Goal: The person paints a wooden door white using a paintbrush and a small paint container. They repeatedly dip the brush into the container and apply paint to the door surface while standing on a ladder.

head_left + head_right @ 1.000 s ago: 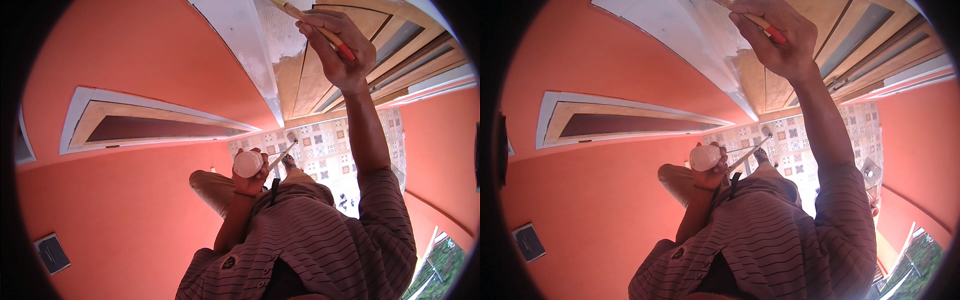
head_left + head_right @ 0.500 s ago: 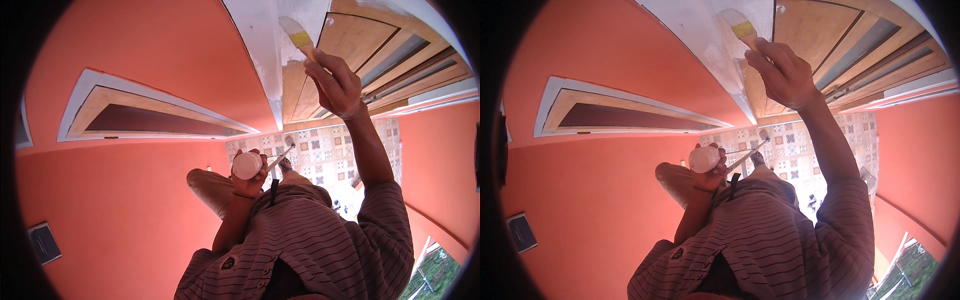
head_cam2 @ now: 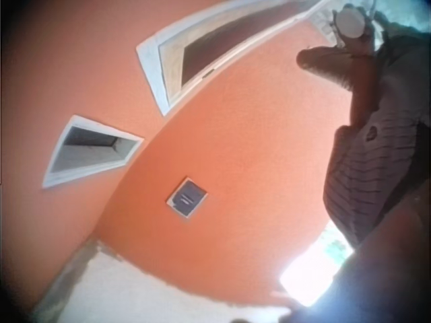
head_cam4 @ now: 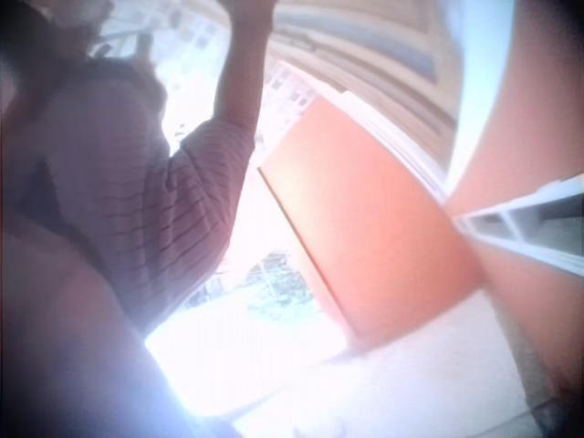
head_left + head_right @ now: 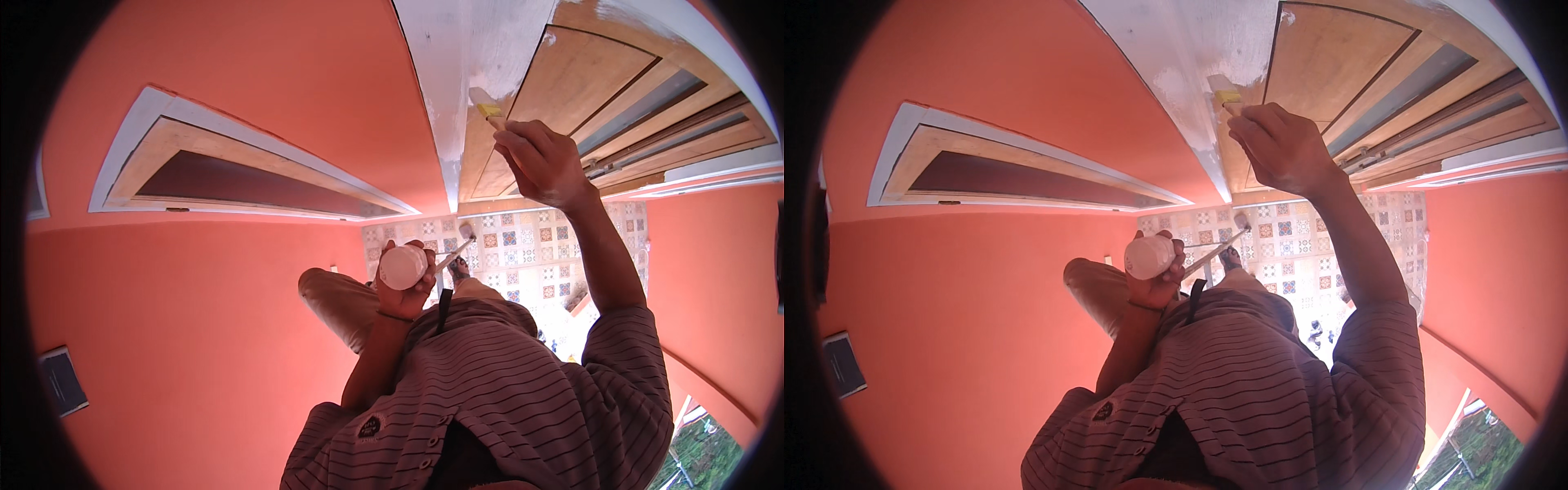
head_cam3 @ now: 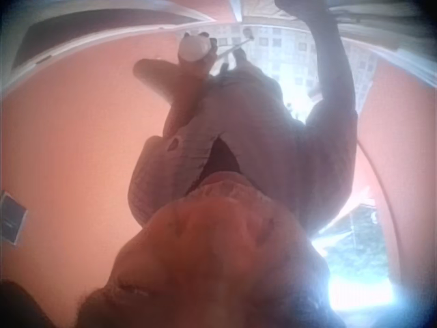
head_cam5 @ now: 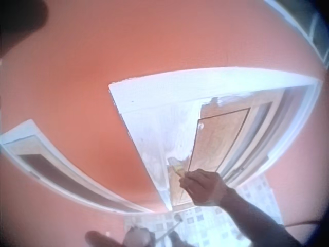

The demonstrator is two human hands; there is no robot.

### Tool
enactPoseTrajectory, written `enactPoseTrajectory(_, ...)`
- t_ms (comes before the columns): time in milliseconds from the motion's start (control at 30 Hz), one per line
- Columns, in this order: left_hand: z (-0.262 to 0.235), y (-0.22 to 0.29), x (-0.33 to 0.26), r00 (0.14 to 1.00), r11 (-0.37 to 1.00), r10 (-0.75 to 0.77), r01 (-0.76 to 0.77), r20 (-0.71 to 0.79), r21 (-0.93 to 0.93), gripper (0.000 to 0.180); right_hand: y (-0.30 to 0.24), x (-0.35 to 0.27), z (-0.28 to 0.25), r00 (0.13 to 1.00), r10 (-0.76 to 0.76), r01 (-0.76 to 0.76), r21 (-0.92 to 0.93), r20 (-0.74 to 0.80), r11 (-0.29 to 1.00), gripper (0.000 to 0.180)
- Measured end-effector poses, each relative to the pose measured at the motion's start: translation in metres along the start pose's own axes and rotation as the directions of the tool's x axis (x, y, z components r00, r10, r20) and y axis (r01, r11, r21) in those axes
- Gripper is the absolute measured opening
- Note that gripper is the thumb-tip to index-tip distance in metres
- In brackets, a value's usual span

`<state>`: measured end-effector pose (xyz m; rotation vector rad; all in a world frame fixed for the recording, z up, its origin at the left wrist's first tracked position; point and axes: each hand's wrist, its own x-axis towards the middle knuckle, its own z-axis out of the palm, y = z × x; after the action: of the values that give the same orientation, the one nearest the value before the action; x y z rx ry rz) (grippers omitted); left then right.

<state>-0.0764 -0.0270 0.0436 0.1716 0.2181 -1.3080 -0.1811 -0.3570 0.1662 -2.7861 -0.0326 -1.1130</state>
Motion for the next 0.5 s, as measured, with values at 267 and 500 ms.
enactPoseTrajectory(267,-0.003,-0.001,0.001,0.998,1.000,0.003,-0.005,0.061,0.027,0.062,0.023,0.063,-0.048,0.939,-0.039,0.041,-0.003,-0.342,0.999,0.024)
enactPoseTrajectory(500,-0.008,0.003,-0.005,1.000,1.000,0.017,-0.017,0.023,-0.006,0.062,0.002,0.035,-0.036,0.989,0.082,-0.061,0.166,-0.122,0.984,0.024)
